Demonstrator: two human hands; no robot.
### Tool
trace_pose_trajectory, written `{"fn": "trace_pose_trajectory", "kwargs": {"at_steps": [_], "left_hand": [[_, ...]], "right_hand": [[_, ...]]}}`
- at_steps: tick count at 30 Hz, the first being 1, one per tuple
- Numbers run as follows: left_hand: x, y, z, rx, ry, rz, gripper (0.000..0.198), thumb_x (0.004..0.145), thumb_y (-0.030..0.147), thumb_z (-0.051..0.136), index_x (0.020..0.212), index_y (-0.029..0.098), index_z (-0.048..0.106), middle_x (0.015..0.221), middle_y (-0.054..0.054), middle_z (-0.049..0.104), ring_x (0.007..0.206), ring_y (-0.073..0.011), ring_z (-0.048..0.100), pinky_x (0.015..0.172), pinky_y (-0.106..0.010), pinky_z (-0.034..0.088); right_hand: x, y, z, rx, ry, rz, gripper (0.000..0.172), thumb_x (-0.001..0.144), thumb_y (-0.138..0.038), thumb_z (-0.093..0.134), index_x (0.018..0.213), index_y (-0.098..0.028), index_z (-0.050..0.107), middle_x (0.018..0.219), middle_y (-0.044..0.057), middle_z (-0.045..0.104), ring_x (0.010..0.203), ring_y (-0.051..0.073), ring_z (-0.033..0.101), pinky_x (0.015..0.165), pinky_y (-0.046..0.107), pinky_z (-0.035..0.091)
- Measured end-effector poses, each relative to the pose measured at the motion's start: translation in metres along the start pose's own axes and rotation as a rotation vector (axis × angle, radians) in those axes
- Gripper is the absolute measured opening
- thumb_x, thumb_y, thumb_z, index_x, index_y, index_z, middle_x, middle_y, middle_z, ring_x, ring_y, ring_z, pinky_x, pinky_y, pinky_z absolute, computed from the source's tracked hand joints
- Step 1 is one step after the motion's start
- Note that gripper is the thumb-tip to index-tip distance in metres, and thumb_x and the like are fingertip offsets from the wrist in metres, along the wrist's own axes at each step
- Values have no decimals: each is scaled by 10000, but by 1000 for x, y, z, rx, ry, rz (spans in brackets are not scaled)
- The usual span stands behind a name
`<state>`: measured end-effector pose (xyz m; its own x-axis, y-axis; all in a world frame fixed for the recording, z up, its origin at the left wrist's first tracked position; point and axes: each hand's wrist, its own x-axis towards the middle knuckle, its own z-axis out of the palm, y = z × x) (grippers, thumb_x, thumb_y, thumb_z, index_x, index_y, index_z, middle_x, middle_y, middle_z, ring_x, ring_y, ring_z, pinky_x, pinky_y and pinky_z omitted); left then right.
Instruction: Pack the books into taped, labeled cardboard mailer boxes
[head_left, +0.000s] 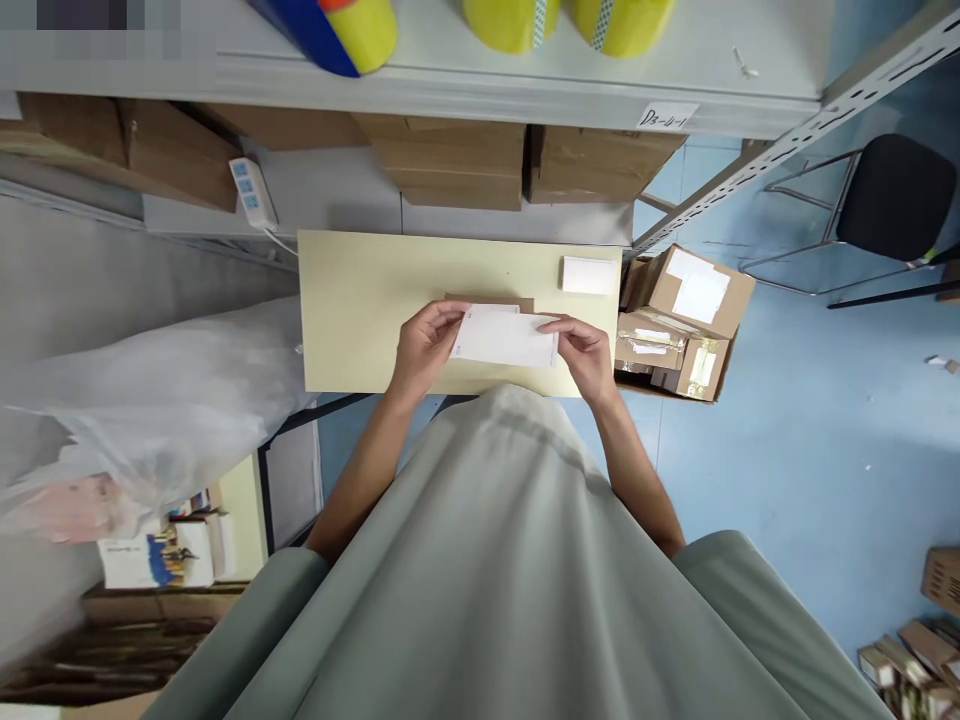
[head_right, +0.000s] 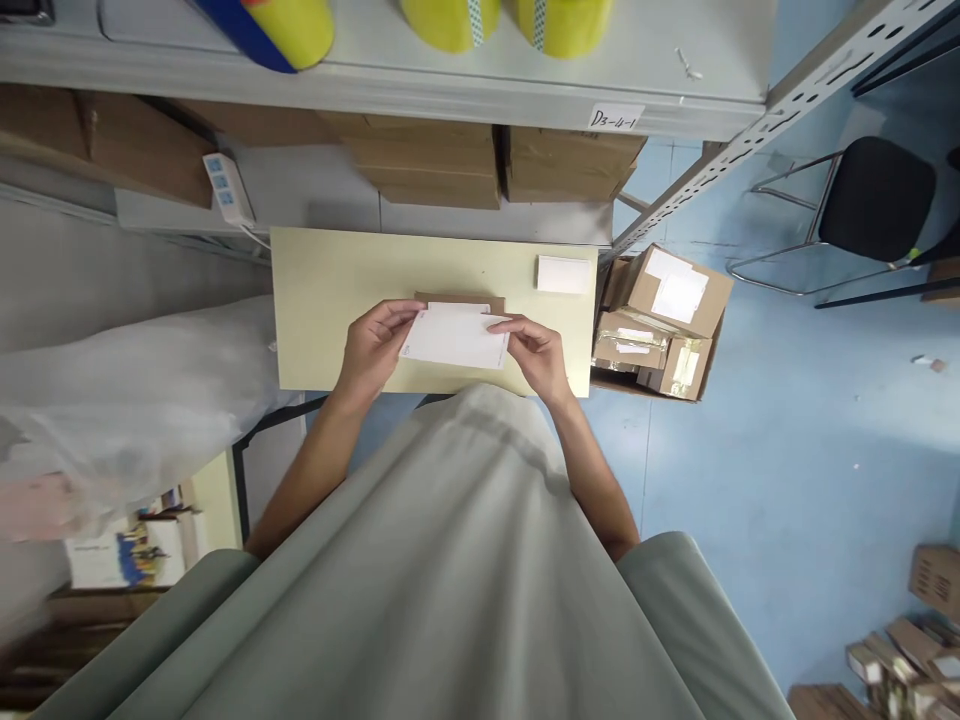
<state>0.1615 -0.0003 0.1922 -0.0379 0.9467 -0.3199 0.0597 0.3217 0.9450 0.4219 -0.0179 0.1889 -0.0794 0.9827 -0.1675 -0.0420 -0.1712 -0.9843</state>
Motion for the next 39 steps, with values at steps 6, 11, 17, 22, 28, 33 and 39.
{"fn": "trace_pose_trajectory", "kwargs": {"at_steps": [6, 11, 17, 22, 28, 33, 39], "left_hand": [[0, 8, -43, -155, 12, -70, 571, 860, 694, 874, 1147, 204, 819, 1043, -104, 858, 987, -283, 833, 889, -399, 661], [-17, 25, -78, -168, -218, -116, 538, 844, 636, 923, 1144, 193, 858, 1107, -140, 871, 995, -296, 837, 1001, -475, 661], [-27, 37, -108, -139, -278, -100, 516, 819, 671, 935, 1012, 198, 863, 990, -118, 872, 1031, -320, 834, 1056, -490, 642], [-21, 43, -133, -120, -271, -46, 502, 822, 679, 924, 961, 201, 853, 928, -103, 859, 993, -310, 832, 1035, -481, 646], [-15, 50, -158, -129, -293, -7, 459, 839, 643, 916, 937, 203, 834, 910, -92, 851, 967, -302, 831, 1040, -478, 642], [-12, 50, -177, -127, -283, -6, 411, 845, 596, 919, 928, 208, 814, 891, -87, 834, 978, -317, 830, 1036, -488, 640], [-11, 40, -200, -152, -257, 8, 355, 868, 539, 910, 927, 209, 795, 878, -82, 812, 971, -317, 820, 1019, -490, 640]], "right_hand": [[-5, -17, 41, -107, 9, 5, 479, 1002, -733, 740, 1098, -297, 913, 1188, 56, 883, 1126, 282, 810, 1021, 483, 688], [0, -33, 84, -185, -83, -36, 525, 1078, -690, 659, 1444, -348, 815, 1356, 30, 844, 1188, 272, 796, 1035, 498, 712], [3, -47, 131, -265, -197, -81, 607, 1135, -697, 559, 1647, -383, 646, 1577, 42, 735, 1383, 324, 755, 1082, 523, 699], [3, -55, 157, -313, -201, -82, 636, 1148, -700, 531, 1698, -383, 584, 1606, 53, 714, 1421, 342, 736, 1085, 539, 693], [2, -59, 184, -351, -156, -71, 682, 1151, -694, 520, 1741, -352, 527, 1598, 75, 721, 1393, 333, 747, 1086, 529, 689], [0, -69, 211, -409, -185, -68, 736, 1134, -738, 514, 1772, -373, 465, 1592, 68, 722, 1382, 330, 759, 1066, 514, 696], [-1, -74, 241, -423, -134, 13, 679, 1124, -717, 567, 1712, -378, 551, 1335, 73, 841, 1293, 323, 796, 1020, 518, 694]]}}
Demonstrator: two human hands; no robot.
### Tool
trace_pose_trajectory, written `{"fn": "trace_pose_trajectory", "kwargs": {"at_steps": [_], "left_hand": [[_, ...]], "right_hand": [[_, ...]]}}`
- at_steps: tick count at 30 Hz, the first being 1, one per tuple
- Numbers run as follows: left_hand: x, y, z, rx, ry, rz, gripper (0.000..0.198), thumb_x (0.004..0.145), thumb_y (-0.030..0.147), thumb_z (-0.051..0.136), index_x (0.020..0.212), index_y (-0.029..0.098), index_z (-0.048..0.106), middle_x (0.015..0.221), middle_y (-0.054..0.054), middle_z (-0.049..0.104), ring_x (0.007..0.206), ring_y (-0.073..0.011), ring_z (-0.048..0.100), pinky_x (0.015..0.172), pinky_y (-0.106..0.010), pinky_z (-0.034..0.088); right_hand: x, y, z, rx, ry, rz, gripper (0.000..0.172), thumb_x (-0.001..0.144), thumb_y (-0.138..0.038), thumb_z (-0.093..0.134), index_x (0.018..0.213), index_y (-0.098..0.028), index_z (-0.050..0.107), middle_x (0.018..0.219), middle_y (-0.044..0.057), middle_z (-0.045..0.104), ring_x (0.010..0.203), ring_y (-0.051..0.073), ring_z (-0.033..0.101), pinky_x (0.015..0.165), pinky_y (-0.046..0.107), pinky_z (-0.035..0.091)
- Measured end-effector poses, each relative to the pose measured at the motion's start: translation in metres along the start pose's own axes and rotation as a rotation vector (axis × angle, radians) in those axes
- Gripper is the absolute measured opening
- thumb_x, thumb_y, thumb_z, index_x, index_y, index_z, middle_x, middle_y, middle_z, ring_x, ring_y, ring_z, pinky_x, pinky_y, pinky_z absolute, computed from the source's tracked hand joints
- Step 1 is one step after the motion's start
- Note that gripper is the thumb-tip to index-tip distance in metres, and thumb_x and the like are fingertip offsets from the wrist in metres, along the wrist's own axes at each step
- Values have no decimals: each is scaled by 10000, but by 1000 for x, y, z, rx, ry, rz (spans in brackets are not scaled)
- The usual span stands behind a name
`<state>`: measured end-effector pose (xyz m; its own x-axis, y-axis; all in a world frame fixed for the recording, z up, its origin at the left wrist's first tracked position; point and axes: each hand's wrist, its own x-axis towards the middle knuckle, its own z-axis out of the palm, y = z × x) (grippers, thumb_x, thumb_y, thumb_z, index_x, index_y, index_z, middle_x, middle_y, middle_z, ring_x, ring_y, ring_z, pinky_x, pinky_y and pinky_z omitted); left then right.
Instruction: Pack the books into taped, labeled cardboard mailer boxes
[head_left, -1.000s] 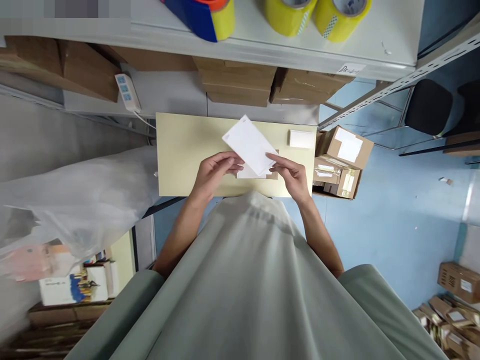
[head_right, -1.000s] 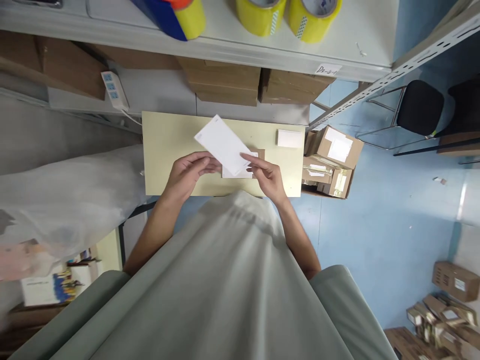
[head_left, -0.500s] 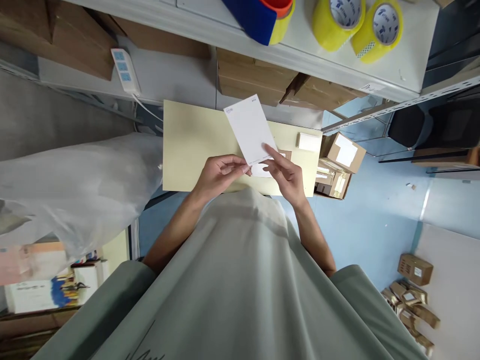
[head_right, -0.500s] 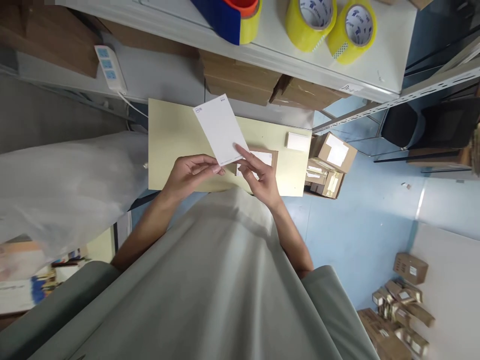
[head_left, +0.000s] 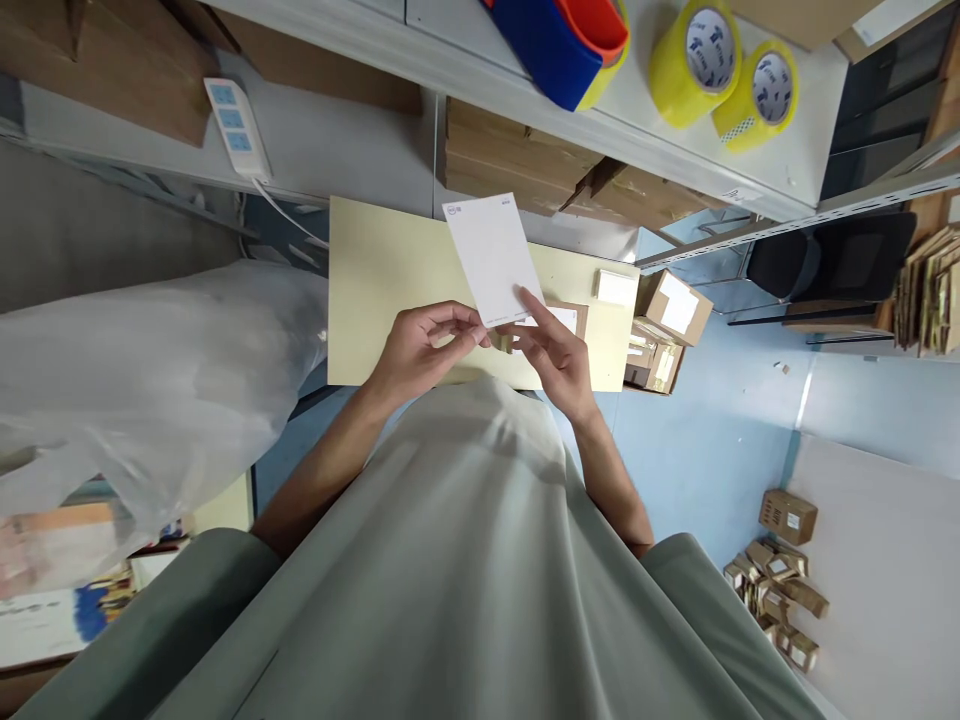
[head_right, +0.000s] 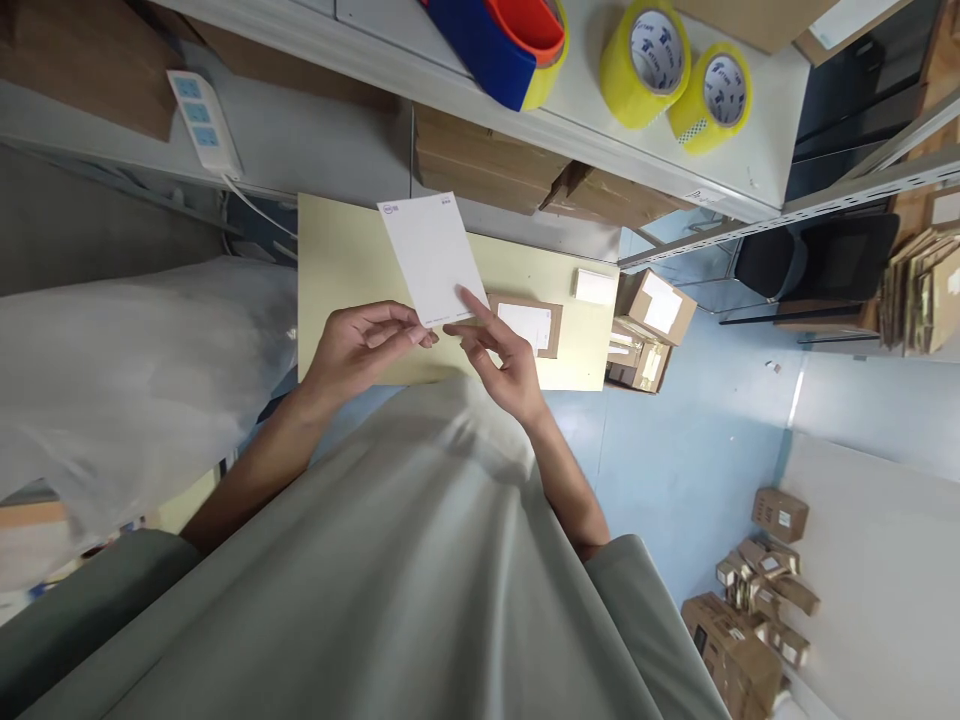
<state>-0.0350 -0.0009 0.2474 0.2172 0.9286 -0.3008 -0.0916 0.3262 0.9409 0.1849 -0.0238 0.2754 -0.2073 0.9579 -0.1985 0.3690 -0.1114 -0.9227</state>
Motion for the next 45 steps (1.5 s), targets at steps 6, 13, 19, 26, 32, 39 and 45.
{"fn": "trace_pose_trajectory", "kwargs": {"at_steps": [6, 13, 19, 26, 32, 39, 45], "left_hand": [[-9, -2, -22, 41, -28, 71, 350, 922, 563, 846, 941, 220, 781, 912, -73, 809, 941, -278, 796, 986, -437, 631], [-21, -2, -43, 170, -45, 97, 310, 938, 530, 805, 919, 221, 790, 904, -58, 795, 897, -245, 767, 899, -364, 619], [-31, -8, -55, 195, -54, 112, 245, 962, 478, 761, 947, 237, 798, 949, -58, 811, 936, -251, 772, 901, -359, 627], [-37, -15, -64, 186, -71, 130, 231, 956, 471, 789, 960, 239, 794, 954, -54, 816, 937, -247, 773, 922, -352, 614], [-37, -29, -67, 244, -67, 170, 221, 966, 464, 741, 938, 249, 784, 948, -50, 827, 904, -241, 769, 919, -356, 608], [-23, -74, -99, 324, 124, 95, 117, 878, 393, 773, 876, 277, 778, 931, -47, 835, 900, -267, 766, 906, -365, 602], [1, -93, -172, 506, 420, -81, 42, 845, 189, 754, 832, 222, 776, 775, -5, 755, 821, -217, 692, 867, -329, 507]], "right_hand": [[2, -5, 19, -30, -50, 98, 667, 1094, -758, 590, 1503, -252, 738, 764, -8, 764, 655, 180, 717, 705, 348, 632], [1, -30, 40, -225, 73, -10, 498, 1086, -708, 650, 1143, -254, 848, 694, -34, 603, 590, 131, 504, 630, 310, 506], [5, -42, 62, -319, 32, -39, 496, 1059, -750, 679, 1074, -281, 841, 900, 21, 718, 619, 132, 539, 661, 325, 551], [5, -40, 75, -342, 25, -11, 487, 1077, -739, 656, 1044, -282, 820, 909, 29, 708, 642, 145, 566, 696, 339, 573], [5, -32, 79, -335, 30, 6, 470, 1092, -689, 623, 937, -261, 740, 839, 17, 696, 651, 148, 569, 675, 322, 540], [1, -16, 62, -257, 162, 78, 480, 1037, -720, 669, 912, -256, 686, 776, 8, 665, 647, 157, 556, 595, 308, 479], [-3, -9, 48, -217, 244, 103, 504, 992, -749, 707, 911, -252, 684, 748, 0, 639, 607, 161, 548, 540, 307, 462]]}}
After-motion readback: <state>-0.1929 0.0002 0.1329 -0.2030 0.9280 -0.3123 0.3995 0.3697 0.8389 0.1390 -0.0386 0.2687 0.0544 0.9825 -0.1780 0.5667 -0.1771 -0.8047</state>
